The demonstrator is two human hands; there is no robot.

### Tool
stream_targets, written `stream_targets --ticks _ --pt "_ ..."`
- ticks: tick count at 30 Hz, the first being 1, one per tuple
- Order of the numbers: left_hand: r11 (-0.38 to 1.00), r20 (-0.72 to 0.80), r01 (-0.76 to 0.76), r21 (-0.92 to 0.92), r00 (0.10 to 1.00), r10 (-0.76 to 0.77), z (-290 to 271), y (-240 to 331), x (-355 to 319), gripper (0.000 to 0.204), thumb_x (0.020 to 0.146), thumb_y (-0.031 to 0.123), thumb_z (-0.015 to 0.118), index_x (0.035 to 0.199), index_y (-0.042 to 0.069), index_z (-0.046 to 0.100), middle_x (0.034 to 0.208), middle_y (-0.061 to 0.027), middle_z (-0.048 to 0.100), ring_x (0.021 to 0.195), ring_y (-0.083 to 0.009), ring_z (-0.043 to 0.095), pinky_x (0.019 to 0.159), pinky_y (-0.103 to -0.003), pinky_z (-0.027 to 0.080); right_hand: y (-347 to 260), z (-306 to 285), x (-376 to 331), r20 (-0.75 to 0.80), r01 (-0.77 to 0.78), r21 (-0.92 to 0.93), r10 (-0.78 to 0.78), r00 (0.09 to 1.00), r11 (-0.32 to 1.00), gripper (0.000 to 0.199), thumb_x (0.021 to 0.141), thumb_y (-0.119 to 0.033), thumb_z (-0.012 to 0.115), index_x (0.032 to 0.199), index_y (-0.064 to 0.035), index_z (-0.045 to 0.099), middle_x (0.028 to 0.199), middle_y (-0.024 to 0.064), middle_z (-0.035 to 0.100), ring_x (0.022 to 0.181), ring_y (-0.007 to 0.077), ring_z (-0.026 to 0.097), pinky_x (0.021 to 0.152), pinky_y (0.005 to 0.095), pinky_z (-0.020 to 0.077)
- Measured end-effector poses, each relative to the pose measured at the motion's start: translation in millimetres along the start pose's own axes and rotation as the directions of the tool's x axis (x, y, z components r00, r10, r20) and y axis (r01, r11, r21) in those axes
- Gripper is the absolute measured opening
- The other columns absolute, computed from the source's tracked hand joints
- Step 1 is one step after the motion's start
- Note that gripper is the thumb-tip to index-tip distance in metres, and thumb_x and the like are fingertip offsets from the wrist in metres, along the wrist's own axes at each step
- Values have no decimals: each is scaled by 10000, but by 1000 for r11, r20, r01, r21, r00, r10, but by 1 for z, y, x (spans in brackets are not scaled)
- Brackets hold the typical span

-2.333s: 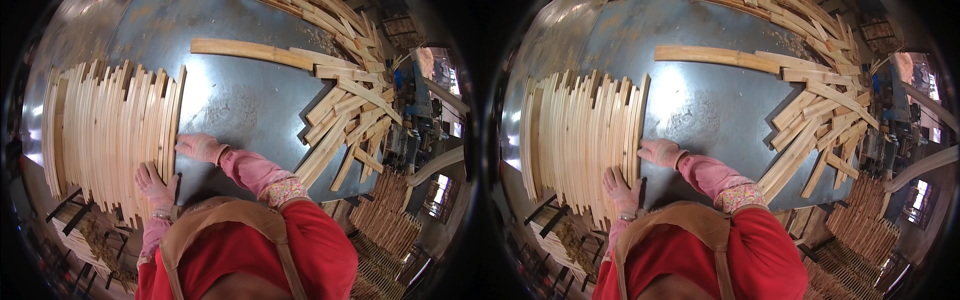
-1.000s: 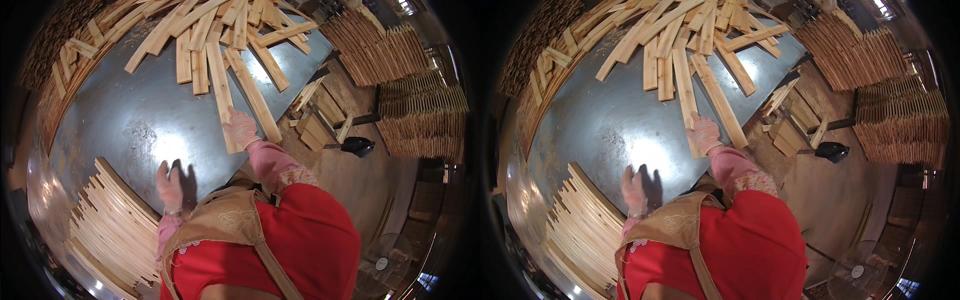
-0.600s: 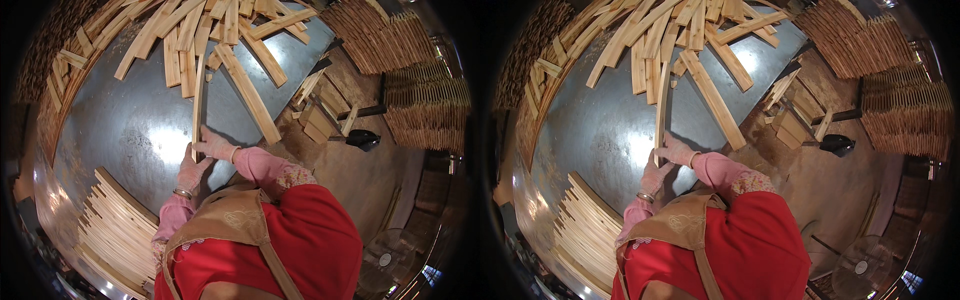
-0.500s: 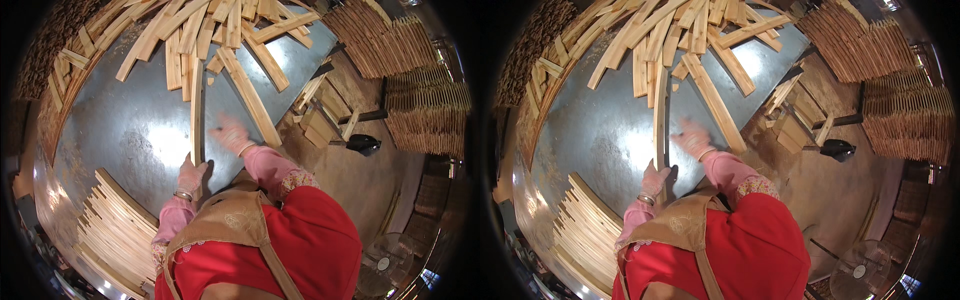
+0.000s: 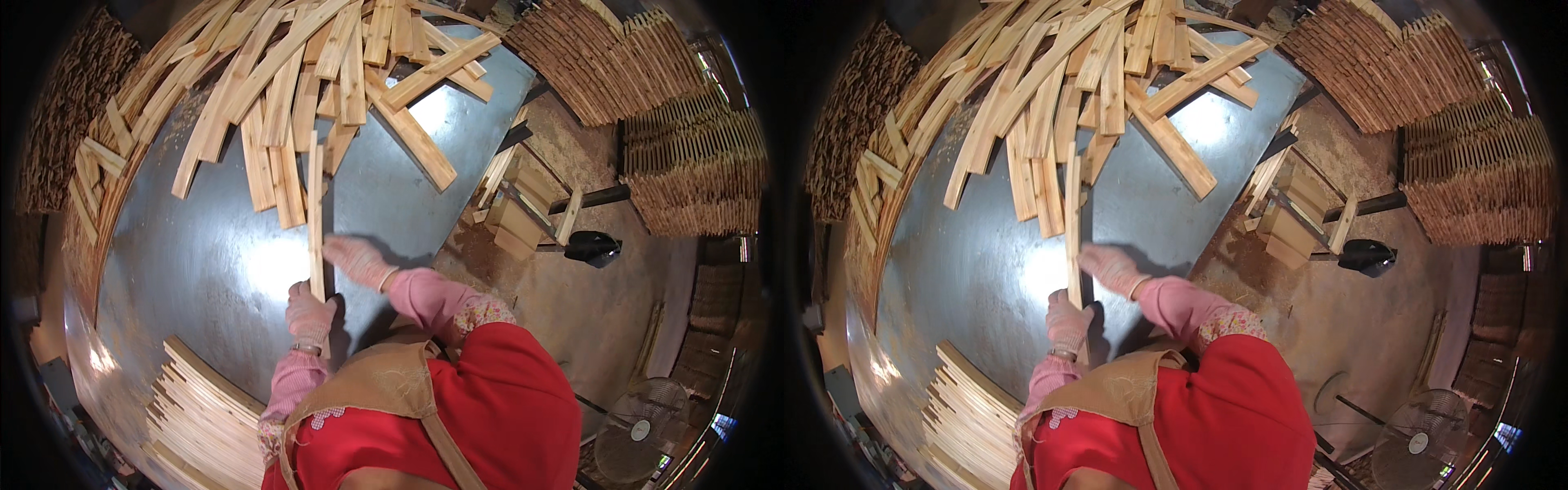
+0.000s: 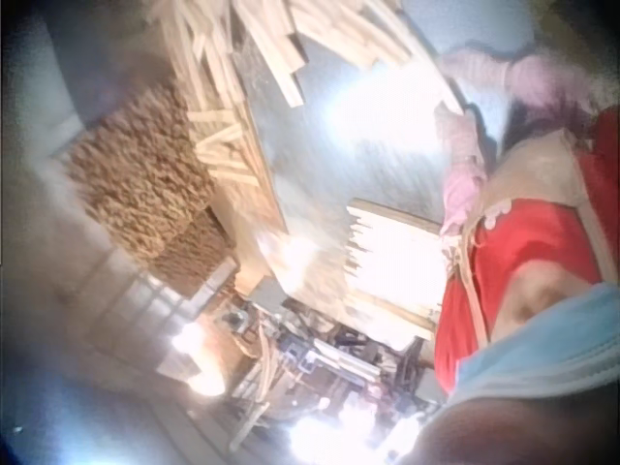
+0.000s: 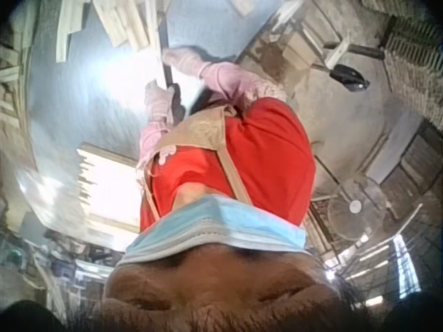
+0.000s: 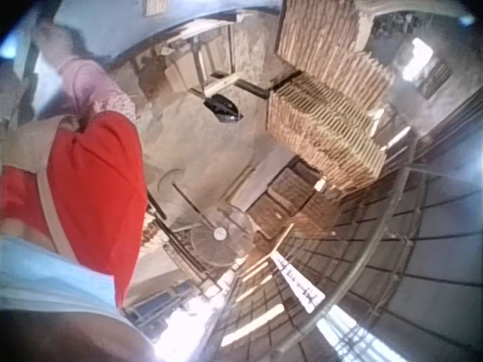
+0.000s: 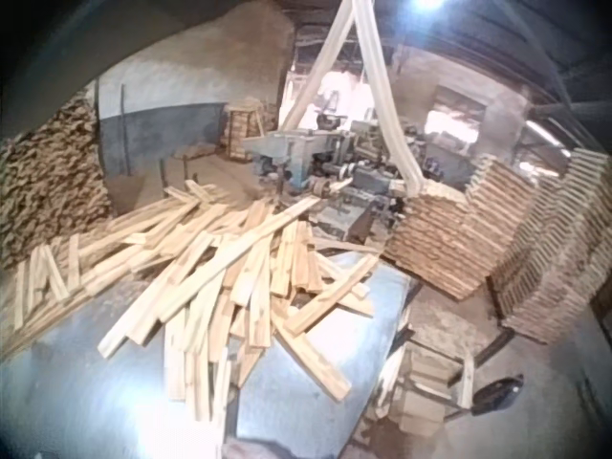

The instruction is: The person picks up thin wooden planks from a pile on a metal table and stacks them neatly. They repeatedly gather planks, align them, and place them into a growing stack, occasionally adjusting the pile to maintain order.

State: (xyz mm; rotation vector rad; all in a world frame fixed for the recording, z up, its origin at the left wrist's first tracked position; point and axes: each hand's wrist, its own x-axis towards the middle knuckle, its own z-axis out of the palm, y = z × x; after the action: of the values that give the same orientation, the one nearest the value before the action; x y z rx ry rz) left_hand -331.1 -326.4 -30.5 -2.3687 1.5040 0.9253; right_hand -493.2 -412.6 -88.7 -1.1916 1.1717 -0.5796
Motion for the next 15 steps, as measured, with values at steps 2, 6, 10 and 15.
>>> stream_targets --ticks 2,6,10,15 --pt "1000 -111 12 4 994 -11 22 -19 6 727 798 376 877 1376 36 595 1392 -191 603 1176 -400 683 1022 -491 559 -18 -62 47 -283 105 -172 -151 947 979 546 1022 -374 705 1441 -34 619 1254 208 723 1182 299 681 1064 405 493" --pt "955 -314 -1 -295 944 -97 31 -41 -36 661 773 245 889 1338 12 636 1314 -228 653 1183 -438 667 1041 -505 543 -59 -211 166 -827 -39 -321 -260 498 946 584 992 -375 651 1417 19 576 1178 271 717 1085 442 680 953 500 513" --pt "952 -500 121 -280 828 -252 91 -155 -117 695 716 259 927 1321 33 671 1416 -217 626 1276 -426 623 1078 -474 528 -57 -273 243 -821 -9 65 58 569 998 790 950 -401 721 1541 17 404 1334 283 687 1243 451 660 1073 466 493" --pt "499 -607 866 -15 389 -693 195 -284 -197 849 837 246 837 1593 146 463 1654 -194 458 1428 -388 526 1172 -461 451 -38 -298 286 -694 276 356 55 718 893 582 932 -270 757 1345 89 558 1233 201 709 1076 336 730 917 430 578"
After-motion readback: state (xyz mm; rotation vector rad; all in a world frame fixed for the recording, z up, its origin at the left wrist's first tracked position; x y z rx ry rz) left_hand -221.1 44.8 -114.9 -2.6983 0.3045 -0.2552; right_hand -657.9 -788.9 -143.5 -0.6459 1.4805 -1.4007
